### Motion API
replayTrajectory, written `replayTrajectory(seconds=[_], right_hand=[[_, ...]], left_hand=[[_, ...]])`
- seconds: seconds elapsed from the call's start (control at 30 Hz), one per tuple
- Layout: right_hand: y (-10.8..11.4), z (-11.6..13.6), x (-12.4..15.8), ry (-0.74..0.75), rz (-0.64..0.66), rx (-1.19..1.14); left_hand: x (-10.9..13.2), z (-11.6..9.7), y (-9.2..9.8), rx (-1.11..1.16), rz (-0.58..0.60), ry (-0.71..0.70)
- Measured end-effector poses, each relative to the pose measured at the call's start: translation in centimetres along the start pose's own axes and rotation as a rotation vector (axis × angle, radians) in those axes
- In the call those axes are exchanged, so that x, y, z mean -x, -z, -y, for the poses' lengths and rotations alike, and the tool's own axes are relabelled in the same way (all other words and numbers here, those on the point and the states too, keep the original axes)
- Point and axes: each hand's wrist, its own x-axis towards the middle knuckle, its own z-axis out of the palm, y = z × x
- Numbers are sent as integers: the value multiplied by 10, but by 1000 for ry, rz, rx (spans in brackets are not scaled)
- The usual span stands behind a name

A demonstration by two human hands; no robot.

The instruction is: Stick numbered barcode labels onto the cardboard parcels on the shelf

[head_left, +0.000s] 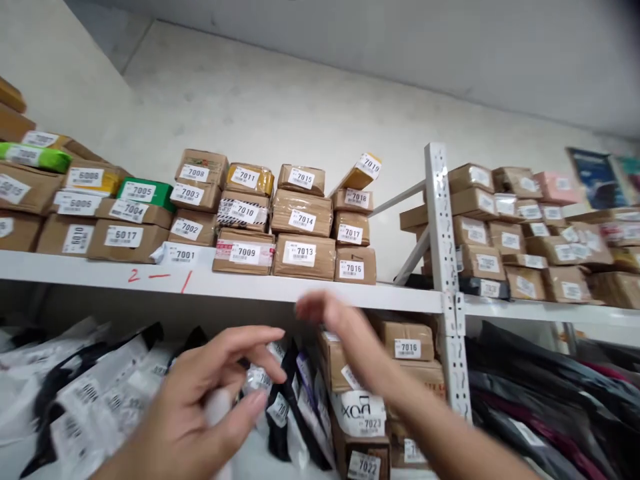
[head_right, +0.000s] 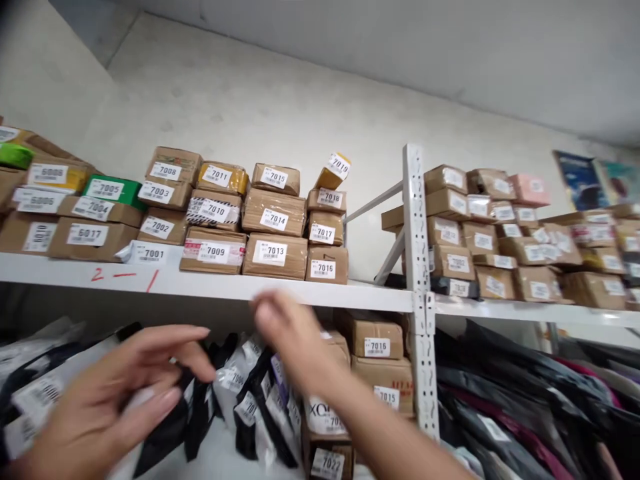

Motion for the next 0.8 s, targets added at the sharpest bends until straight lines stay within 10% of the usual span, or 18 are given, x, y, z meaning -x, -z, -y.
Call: replayTrajectory(seconds=[0.17, 0.33, 0.53, 0.8], right_hand=[[-98, -51, 131, -440, 416, -809], [-138, -47, 181, -609, 39, -1201], [-127, -41, 237, -886, -61, -952], [-106, -66, 288, -729, -500, -173]], left_hand=[[9, 24, -46, 370, 111, 261], [40, 54, -76, 698, 35, 503], [85, 73, -70, 357, -37, 629], [118, 95, -54, -331, 634, 333]])
